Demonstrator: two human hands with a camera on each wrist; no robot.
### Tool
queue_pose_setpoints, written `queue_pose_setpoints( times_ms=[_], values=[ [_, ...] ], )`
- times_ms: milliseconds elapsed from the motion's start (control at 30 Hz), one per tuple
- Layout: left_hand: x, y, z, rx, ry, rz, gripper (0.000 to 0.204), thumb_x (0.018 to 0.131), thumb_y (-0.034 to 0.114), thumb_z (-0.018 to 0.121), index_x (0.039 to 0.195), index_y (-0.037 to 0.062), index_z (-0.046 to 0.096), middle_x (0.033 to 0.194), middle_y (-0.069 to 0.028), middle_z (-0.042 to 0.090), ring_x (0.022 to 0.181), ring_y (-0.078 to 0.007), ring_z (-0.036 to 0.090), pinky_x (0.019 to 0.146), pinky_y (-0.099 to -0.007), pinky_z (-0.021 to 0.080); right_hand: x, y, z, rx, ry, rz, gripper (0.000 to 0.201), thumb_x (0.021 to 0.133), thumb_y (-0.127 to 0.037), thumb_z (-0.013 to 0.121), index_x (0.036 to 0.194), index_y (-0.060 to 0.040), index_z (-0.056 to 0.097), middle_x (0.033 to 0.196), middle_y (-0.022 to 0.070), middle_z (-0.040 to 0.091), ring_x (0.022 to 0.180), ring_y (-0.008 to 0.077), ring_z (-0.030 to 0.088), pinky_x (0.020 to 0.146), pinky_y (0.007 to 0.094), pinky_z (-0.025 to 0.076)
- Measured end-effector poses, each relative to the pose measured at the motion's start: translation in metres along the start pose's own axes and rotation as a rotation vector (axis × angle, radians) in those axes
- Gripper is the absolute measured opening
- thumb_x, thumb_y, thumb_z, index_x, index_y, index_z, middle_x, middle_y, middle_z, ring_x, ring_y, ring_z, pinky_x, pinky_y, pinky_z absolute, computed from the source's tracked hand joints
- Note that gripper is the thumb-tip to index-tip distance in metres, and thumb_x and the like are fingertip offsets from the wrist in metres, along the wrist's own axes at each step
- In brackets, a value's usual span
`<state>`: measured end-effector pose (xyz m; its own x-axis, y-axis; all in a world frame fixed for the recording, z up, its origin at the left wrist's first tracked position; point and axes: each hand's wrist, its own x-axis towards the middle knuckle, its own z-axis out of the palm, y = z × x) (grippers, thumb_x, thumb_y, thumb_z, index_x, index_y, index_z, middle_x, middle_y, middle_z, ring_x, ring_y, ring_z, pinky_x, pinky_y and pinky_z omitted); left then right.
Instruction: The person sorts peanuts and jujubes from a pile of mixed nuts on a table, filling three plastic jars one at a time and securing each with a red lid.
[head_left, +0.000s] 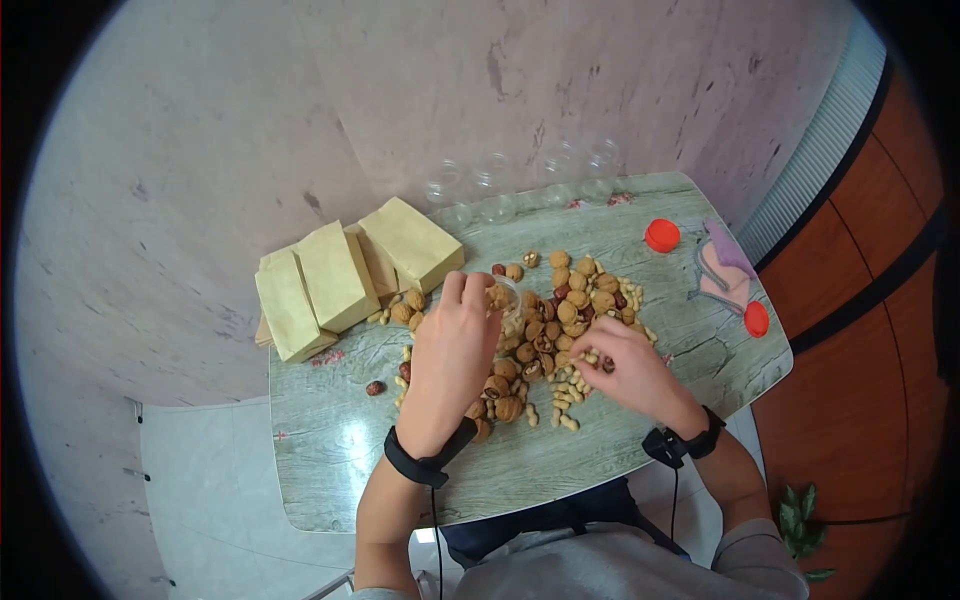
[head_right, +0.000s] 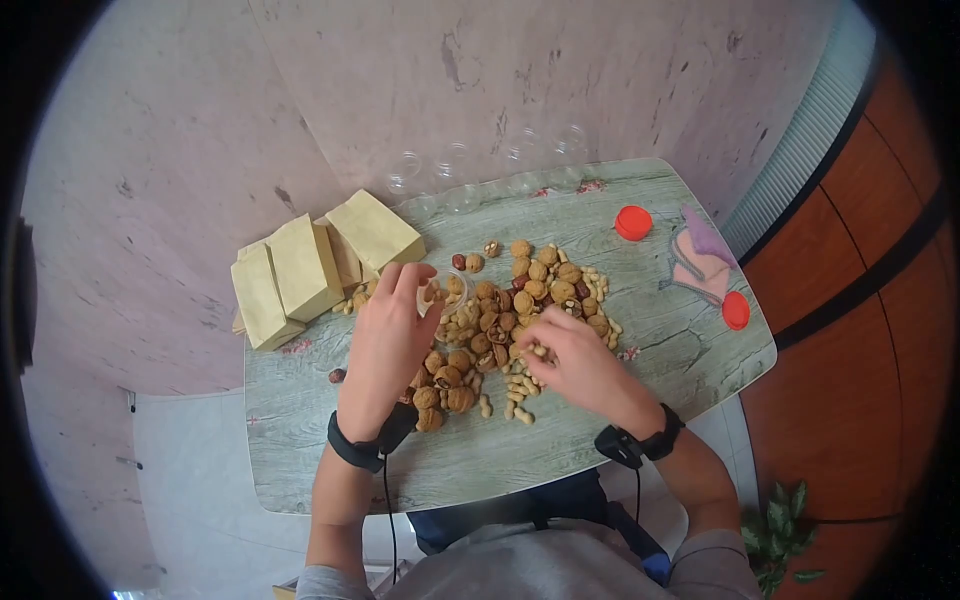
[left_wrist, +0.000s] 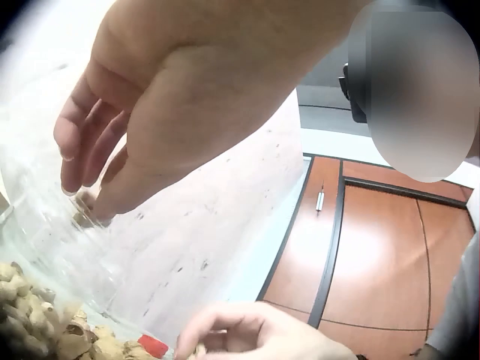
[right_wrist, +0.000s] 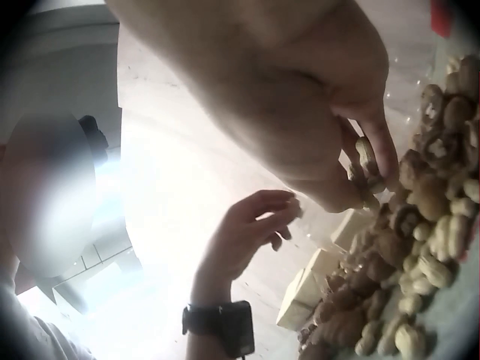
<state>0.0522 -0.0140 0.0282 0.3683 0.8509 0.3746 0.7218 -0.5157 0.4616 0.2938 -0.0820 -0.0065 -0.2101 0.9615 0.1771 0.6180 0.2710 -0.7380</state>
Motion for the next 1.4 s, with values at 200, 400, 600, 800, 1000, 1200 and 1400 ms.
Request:
queue_pose_setpoints(
  times_ms=[200,400,600,800,1000,1200,1400],
  values=[
    [0.005,-0.021,-0.036,0.023,0.119,-0.095,0.039,0.086,0.008,0.079,0.12,0.0037,0.061,0.108,-0.0123,0.066,0.074,-0.0246,0.069,0.068,-0.0385,0.055,0.06,-0.044,-0.017,-0.03,0.14,-0.257,0.011,0.09,-0.003,0.072,0.1,-0.0013,0.068,0.098,0.0099,0.063,0.083,0.0233,0.069,0.073,0.0336,0.056],
    [-0.014,-0.06,-0.065,0.114,0.051,-0.236,0.036,0.086,0.011,0.081,0.115,0.0027,0.062,0.107,-0.012,0.068,0.074,-0.0226,0.068,0.068,-0.0364,0.055,0.104,-0.055,0.004,0.024,0.14,-0.312,0.012,0.091,-0.005,0.07,0.101,-0.0012,0.065,0.099,0.0117,0.062,0.081,0.0301,0.067,0.079,0.039,0.056],
    [-0.055,-0.078,-0.06,0.174,-0.344,-0.265,0.043,0.085,0.017,0.082,0.12,0.0034,0.061,0.114,-0.0169,0.062,0.106,-0.0384,0.065,0.09,-0.0461,0.054,0.112,-0.057,0.019,-0.018,-0.015,-0.259,0.015,0.092,-0.006,0.069,0.106,-0.0013,0.064,0.103,0.0127,0.059,0.094,0.0308,0.066,0.087,0.0435,0.054],
    [-0.049,-0.11,-0.033,-0.037,-0.388,-0.253,0.047,0.086,0.016,0.079,0.127,0.0054,0.061,0.12,-0.0174,0.06,0.109,-0.0399,0.064,0.095,-0.046,0.053,0.109,-0.057,0.022,-0.237,0.083,-0.412,0.017,0.092,-0.01,0.071,0.105,-0.0015,0.066,0.105,0.0107,0.061,0.11,0.03,0.059,0.096,0.0411,0.051],
    [-0.041,-0.13,-0.013,-0.117,-0.415,-0.171,0.056,0.079,0.007,0.078,0.132,0.0059,0.061,0.125,-0.0175,0.058,0.114,-0.0391,0.062,0.097,-0.0445,0.053,0.089,-0.075,0.016,-0.209,0.053,-0.482,0.019,0.091,-0.015,0.073,0.104,-0.0024,0.067,0.105,0.0108,0.061,0.109,0.0286,0.058,0.095,0.0411,0.051],
    [-0.036,-0.139,-0.008,-0.07,-0.463,-0.197,0.059,0.074,0.007,0.08,0.13,0.0069,0.062,0.123,-0.0181,0.056,0.115,-0.04,0.061,0.098,-0.0435,0.054,0.073,-0.086,0.032,-0.238,-0.034,-0.618,0.019,0.089,-0.012,0.072,0.104,-0.0015,0.066,0.105,0.0119,0.062,0.108,0.03,0.059,0.096,0.0407,0.051],
    [-0.031,-0.145,0.002,-0.028,-0.468,-0.26,0.054,0.072,0.01,0.084,0.122,0.0035,0.064,0.121,-0.0166,0.058,0.114,-0.0344,0.062,0.097,-0.0403,0.054,0.047,-0.08,0.091,-0.261,-0.465,-0.693,0.02,0.085,-0.007,0.068,0.103,0.001,0.065,0.106,0.0115,0.058,0.103,0.0285,0.06,0.086,0.0355,0.058]
  ],
)
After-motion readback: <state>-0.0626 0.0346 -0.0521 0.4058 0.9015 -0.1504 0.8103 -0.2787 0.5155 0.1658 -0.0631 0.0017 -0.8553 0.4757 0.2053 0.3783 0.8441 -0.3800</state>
